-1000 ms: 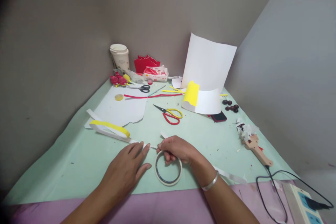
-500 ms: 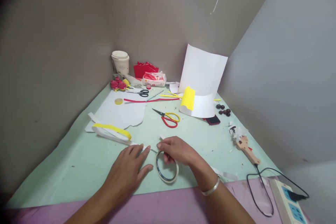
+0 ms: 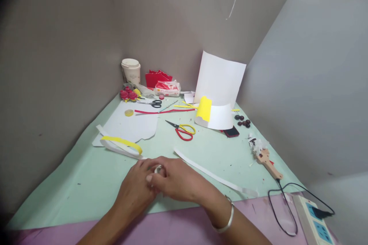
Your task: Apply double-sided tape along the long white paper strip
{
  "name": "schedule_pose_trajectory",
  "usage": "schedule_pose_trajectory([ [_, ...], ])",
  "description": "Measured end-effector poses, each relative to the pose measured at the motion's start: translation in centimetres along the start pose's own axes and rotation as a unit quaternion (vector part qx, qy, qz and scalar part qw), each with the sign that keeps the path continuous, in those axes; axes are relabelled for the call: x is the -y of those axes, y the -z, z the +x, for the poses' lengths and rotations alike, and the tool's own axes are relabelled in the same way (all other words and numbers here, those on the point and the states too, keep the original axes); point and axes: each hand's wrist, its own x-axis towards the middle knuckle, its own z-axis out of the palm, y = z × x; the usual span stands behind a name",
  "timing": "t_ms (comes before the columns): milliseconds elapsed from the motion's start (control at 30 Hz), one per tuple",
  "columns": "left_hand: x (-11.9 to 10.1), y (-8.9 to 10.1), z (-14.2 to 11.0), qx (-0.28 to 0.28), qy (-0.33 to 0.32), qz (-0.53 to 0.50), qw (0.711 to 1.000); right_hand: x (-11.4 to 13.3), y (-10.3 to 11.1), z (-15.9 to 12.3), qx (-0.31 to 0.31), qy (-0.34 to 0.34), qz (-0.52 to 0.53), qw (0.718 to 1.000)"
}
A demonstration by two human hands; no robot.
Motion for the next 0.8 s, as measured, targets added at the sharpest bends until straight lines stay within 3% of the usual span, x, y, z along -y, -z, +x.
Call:
schedule_pose_trajectory([
  [133, 0.0, 0.3, 0.2, 0.006, 0.015, 0.002, 1.0, 0.9, -1.4, -1.1, -0.043, 0.048, -0.1, 0.993],
  [300, 0.3, 0.5, 0.3, -0.013, 0.013, -0.013, 1.0, 0.7, -1.7, -2.0, -0.044, 0.079, -0.103, 0.991],
  [400, 0.9, 0.2, 0.4, -0.021, -0.015, -0.015, 1.0, -1.3, -0.5, -1.6, -0.144, 0.088, -0.128, 0.977],
  [500, 1.3, 0.0, 0.4, -0.039, -0.018, -0.016, 0.999, -4.8, 0.9, -0.5, -0.301, 0.096, -0.201, 0.927],
  [633, 1.3, 0.1, 0.3, -0.042, -0.015, -0.03, 0.999, -9.0, 1.3, 1.0, -0.306, 0.149, -0.288, 0.895],
  [800, 1.3, 0.3, 0.4, -0.042, -0.009, -0.032, 0.999, -10.6, 0.1, 1.9, -0.295, 0.174, -0.315, 0.885],
])
